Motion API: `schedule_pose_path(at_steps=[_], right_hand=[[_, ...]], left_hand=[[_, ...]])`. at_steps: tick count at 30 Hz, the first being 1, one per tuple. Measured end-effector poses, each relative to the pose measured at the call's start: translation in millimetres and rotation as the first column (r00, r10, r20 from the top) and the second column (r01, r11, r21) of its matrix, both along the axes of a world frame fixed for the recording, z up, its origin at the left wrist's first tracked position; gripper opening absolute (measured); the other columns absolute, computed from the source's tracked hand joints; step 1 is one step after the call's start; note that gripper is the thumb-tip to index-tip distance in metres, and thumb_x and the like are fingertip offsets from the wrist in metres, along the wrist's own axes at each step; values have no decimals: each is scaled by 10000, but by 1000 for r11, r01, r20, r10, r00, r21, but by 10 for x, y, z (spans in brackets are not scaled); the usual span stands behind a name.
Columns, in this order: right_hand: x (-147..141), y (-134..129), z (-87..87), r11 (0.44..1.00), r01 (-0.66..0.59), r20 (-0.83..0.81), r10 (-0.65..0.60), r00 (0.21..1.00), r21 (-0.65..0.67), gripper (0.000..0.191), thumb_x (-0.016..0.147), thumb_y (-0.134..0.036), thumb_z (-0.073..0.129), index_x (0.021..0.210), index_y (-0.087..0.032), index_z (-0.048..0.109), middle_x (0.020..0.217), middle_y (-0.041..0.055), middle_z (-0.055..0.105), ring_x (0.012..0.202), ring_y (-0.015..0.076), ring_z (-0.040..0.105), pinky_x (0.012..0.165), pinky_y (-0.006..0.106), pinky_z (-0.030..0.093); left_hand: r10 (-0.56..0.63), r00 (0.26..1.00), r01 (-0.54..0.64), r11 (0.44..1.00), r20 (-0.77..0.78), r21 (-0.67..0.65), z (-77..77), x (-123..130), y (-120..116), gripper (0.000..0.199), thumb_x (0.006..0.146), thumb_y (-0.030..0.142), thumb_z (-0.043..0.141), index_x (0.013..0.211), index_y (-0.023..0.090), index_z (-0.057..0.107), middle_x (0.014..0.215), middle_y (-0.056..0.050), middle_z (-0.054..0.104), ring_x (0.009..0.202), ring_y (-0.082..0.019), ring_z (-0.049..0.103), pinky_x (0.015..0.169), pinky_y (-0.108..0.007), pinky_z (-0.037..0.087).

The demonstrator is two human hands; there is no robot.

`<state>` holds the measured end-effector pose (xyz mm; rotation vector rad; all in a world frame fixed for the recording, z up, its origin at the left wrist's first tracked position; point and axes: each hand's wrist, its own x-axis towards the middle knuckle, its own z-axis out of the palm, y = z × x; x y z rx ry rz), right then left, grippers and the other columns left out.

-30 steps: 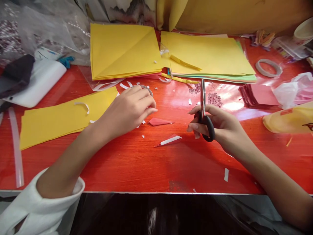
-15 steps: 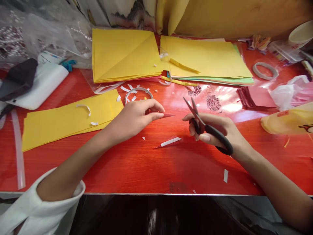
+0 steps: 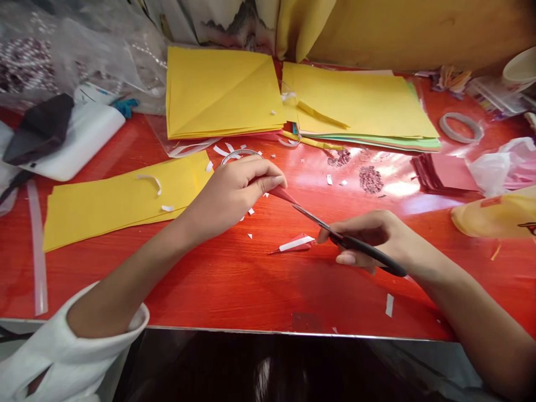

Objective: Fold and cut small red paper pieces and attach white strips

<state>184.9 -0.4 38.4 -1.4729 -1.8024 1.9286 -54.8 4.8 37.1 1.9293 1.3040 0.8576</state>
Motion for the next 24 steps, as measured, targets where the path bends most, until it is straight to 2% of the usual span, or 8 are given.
schedule_pose_path(at_steps=[5,12,17,24], right_hand=[[22,-12,-46,999,-16,0,16,1000,46,204,633,-288,725,803,-180,695,475,-64,373,449,61,310,404,200,240],[-40,-32,67,1000,-14,60,13,998,24,215,632,-258,730,824,-167,701,499,-58,368,472,67,302,440,230,214],[-42,-38,81,998,-47,62,45,997,44,189,648,-269,720,805,-165,697,502,-59,356,476,66,293,449,238,202],[-47,-28,64,997,-59,88,54,995,51,326,657,-287,717,954,-152,703,499,-54,366,475,75,309,449,244,225]], left_hand=[[-4,1000,4,1000,-2,0,9,-5,0,215,869,221,471,788,170,664,838,-16,635,816,-131,578,769,-261,425],[1,1000,0,1000,20,-25,13,-3,-2,205,861,220,483,767,167,658,821,-18,637,812,-135,590,764,-263,426],[-3,1000,4,999,27,-44,12,-1,-2,203,856,225,492,757,167,660,810,-17,638,796,-130,594,724,-246,435],[-14,999,17,998,45,-59,-15,-24,19,181,840,203,508,746,168,658,791,-8,644,781,-124,603,726,-246,454]])
